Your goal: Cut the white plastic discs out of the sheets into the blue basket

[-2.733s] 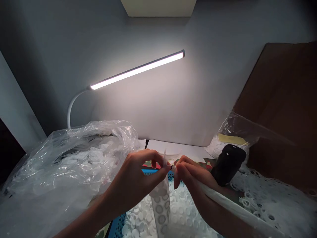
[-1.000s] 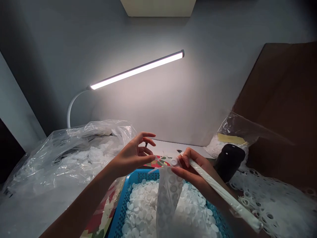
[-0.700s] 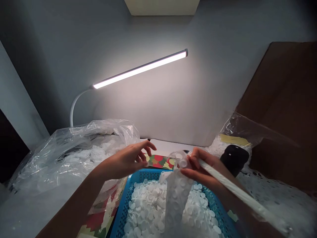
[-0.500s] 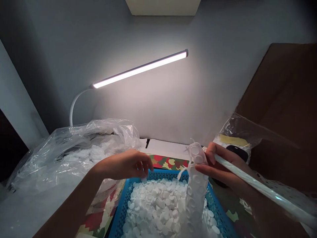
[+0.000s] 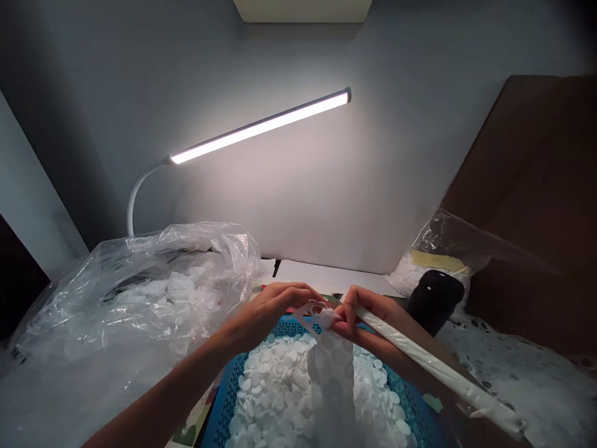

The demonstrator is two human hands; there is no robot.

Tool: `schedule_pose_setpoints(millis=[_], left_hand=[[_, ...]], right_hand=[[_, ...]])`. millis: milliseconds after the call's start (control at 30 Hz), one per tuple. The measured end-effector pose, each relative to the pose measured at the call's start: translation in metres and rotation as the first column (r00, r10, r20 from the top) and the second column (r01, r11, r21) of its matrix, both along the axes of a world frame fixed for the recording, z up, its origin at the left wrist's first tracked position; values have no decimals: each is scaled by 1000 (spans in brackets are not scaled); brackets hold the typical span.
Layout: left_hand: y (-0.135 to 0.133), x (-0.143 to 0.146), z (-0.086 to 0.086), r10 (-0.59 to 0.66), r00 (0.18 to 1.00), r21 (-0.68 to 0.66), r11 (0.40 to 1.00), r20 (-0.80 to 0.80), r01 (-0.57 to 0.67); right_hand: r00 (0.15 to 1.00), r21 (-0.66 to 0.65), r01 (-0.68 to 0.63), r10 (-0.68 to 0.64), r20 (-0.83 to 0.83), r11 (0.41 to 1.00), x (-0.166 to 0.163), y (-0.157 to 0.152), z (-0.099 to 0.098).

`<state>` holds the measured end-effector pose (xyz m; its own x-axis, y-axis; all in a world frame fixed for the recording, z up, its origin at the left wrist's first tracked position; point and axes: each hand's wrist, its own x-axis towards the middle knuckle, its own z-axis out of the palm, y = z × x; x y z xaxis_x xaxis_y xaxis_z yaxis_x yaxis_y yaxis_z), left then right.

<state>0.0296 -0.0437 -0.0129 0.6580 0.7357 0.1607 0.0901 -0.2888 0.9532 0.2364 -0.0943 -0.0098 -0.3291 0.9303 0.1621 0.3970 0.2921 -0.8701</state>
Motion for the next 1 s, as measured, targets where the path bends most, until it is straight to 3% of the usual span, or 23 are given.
schedule_pose_setpoints(millis=[133, 333, 500, 700, 1000], left_hand=[[1, 3, -7, 16, 1000, -2, 1000, 26, -16], [4, -5, -3, 92, 994, 20, 995, 59, -93], [6, -7, 2, 154, 986, 25, 987, 70, -156], [3, -7, 4, 168, 984, 29, 985, 63, -170], [-5, -6, 5, 177, 984, 126, 976, 34, -180]], right_hand=[[998, 78, 33, -36, 42, 996, -8, 0, -5], [973, 209, 194, -215, 84, 958, -10, -4, -2], [991, 218, 5, -34, 128, 976, -11, -9, 1], [995, 144, 96, -98, 6, 985, -18, -3, -11], [991, 112, 43, -29, -128, 993, -27, 0, -17]])
